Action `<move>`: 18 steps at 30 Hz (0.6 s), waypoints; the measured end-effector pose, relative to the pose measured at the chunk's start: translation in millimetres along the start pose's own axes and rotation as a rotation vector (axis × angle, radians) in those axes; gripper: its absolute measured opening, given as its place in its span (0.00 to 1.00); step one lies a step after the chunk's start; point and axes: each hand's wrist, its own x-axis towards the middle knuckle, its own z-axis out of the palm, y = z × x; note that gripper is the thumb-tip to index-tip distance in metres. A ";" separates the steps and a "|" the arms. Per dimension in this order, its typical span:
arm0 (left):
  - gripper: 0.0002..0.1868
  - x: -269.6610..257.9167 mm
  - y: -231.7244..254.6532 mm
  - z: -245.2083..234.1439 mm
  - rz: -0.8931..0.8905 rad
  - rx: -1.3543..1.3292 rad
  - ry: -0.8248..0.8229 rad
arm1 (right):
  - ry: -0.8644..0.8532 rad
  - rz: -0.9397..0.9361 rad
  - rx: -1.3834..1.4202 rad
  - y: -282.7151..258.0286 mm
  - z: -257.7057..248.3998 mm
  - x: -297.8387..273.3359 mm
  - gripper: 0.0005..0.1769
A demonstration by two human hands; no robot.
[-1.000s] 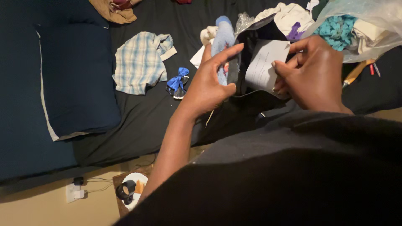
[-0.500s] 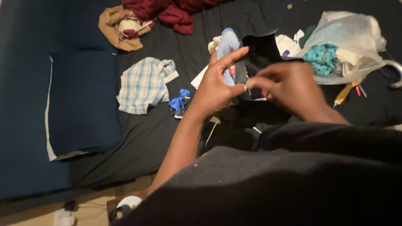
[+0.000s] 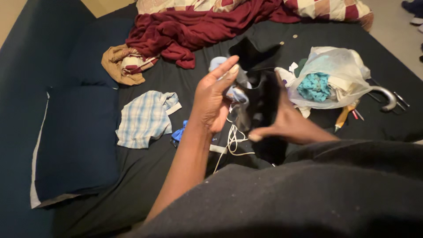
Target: The person sorts through various items on a bed, including clothes, cables, and papers, and places them into a plastic bag or a drawer. They also briefly review a document before putting it away.
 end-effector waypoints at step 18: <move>0.26 -0.5 7.2 -168.2 0.063 -0.231 0.479 | 0.429 1.032 1.608 33.1 -61.3 7.3 0.17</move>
